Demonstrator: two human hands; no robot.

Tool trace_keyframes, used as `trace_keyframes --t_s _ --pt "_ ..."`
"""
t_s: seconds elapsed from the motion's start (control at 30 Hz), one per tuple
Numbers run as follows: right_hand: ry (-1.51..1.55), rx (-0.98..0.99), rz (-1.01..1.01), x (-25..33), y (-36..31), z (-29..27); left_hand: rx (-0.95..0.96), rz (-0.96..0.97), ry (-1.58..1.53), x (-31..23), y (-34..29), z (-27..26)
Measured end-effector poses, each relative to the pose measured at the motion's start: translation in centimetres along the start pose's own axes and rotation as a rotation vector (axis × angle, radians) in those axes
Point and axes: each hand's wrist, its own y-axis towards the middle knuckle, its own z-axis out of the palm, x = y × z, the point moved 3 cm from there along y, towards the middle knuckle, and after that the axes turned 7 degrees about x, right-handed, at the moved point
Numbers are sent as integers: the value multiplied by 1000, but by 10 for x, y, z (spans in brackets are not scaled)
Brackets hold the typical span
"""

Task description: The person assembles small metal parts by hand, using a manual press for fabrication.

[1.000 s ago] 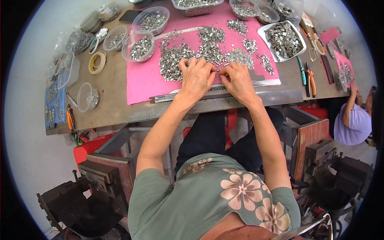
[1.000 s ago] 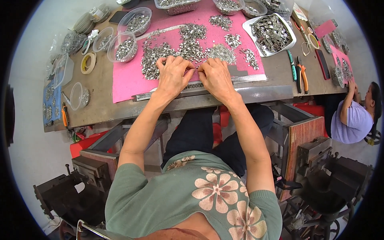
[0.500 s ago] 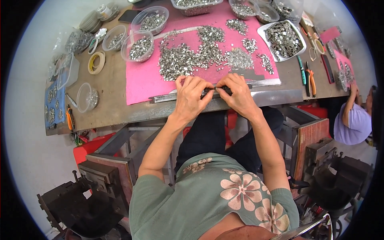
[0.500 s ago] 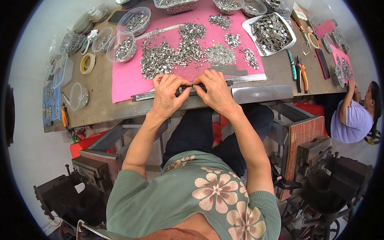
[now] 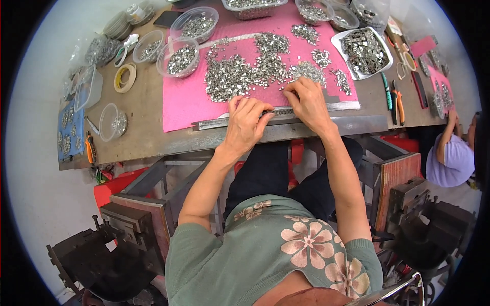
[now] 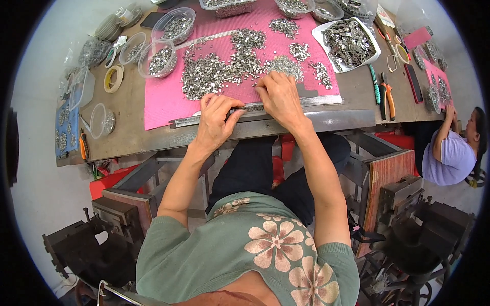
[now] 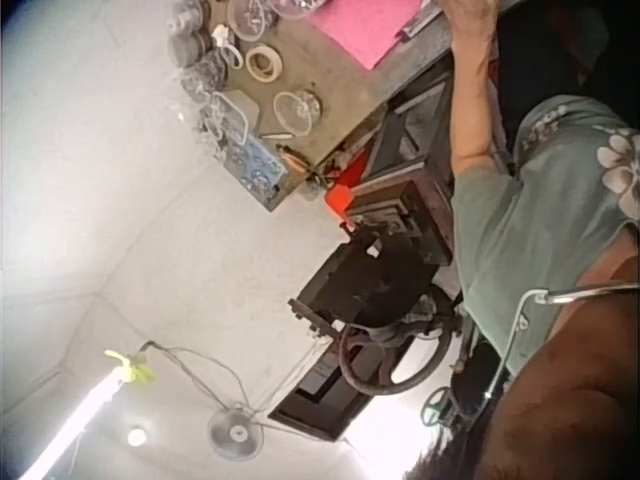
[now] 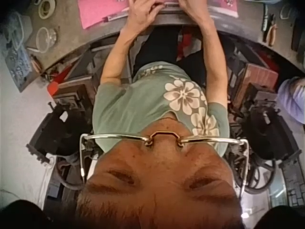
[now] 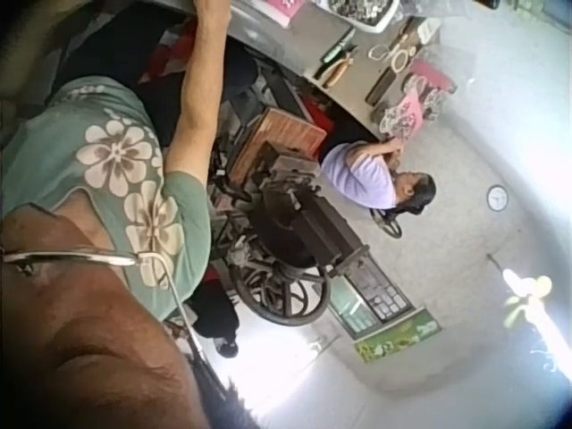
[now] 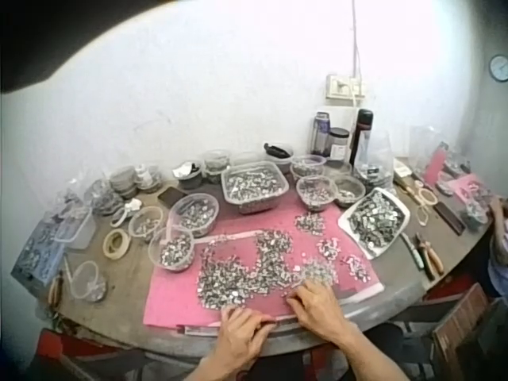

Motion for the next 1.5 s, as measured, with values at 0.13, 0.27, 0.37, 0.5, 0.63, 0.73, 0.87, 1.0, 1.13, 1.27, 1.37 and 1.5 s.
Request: trace_keyframes --t_s 0.13,0.27,0.37,0.5,0.63,0.73,0.87,1.0,1.13,1.27,1.37,1.5 --pt "111 63 -60 21 -19 -7 -18 7 -23 4 -1 1" --pt "85 47 -99 25 -27 -5 -37 8 -49 5 -1 3" --pt "124 88 -93 22 -25 -5 -53 -4 16 5 -2 4" --pt "132 22 -57 10 -9 -1 -68 11 33 1 0 3" --pt "-7 -59 -25 2 11 10 -58 6 17 0 1 2" --pt "-95 -70 -52 2 15 15 -51 -10 3 3 2 3" --pt "-178 -93 -106 2 13 13 -27 -30 140 11 19 0" --pt "-7 1 -51 11 -4 -2 0 6 235 31 42 4" --pt "129 77 -1 19 -22 -9 48 40 296 38 55 5" --pt "117 82 -36 19 -26 -9 61 43 310 40 54 8" --pt "161 85 -9 10 -23 -8 85 31 253 33 50 7" --pt "72 -49 56 -2 2 -2 100 -20 227 33 45 6"
